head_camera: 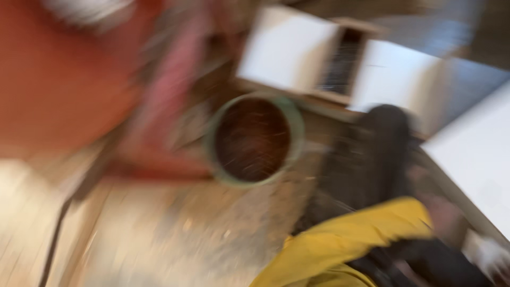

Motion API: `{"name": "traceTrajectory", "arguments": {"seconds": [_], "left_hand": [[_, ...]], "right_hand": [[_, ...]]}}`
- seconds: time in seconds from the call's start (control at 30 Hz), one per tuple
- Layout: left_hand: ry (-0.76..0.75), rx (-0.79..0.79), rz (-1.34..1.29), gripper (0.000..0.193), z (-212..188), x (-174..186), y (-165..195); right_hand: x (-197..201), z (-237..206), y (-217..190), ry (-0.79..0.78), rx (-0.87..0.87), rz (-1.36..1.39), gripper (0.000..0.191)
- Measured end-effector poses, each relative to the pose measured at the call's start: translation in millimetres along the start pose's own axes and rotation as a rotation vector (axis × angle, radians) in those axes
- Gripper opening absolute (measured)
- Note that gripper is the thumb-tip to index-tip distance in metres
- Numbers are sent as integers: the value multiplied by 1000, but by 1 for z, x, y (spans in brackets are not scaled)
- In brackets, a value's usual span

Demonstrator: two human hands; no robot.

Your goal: The person sits cross-legged on the floor with white furniture panels. They use a hammer to pull nails out of the panels, collect the extracted nails, and place them into a wooden nail box, working through several panels one at a time.

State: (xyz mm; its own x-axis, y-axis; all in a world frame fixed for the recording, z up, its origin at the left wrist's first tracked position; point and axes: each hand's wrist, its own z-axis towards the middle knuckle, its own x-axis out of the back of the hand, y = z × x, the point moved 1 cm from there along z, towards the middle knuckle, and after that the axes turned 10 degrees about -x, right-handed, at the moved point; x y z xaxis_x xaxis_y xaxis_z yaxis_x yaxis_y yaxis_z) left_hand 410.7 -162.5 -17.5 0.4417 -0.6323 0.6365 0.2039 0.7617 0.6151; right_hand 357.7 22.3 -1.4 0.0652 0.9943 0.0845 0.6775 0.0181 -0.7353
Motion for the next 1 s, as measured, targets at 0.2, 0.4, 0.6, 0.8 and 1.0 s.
{"name": "traceTrajectory", "arguments": {"seconds": [0.2, 0.4, 0.6, 0.8, 1.0], "left_hand": [[-23, -159, 80, 22, 16, -37, -1], [-160, -274, 193, 43, 64, -70, -10], [-182, -254, 30, 36, 65, -76, -15], [-162, -274, 7, 18, 78, -77, -9], [-131, -283, -45, 9, 90, -88, -14]], "right_hand": [[76, 28, 20, 95, 118, 63, 36], [77, 16, 29, 390, 472, -127, 34], [114, 2, 30, 831, 695, -723, 24], [149, -54, 39, 738, 569, -898, 25], [133, -103, 56, 708, 829, -836, 42]]}}
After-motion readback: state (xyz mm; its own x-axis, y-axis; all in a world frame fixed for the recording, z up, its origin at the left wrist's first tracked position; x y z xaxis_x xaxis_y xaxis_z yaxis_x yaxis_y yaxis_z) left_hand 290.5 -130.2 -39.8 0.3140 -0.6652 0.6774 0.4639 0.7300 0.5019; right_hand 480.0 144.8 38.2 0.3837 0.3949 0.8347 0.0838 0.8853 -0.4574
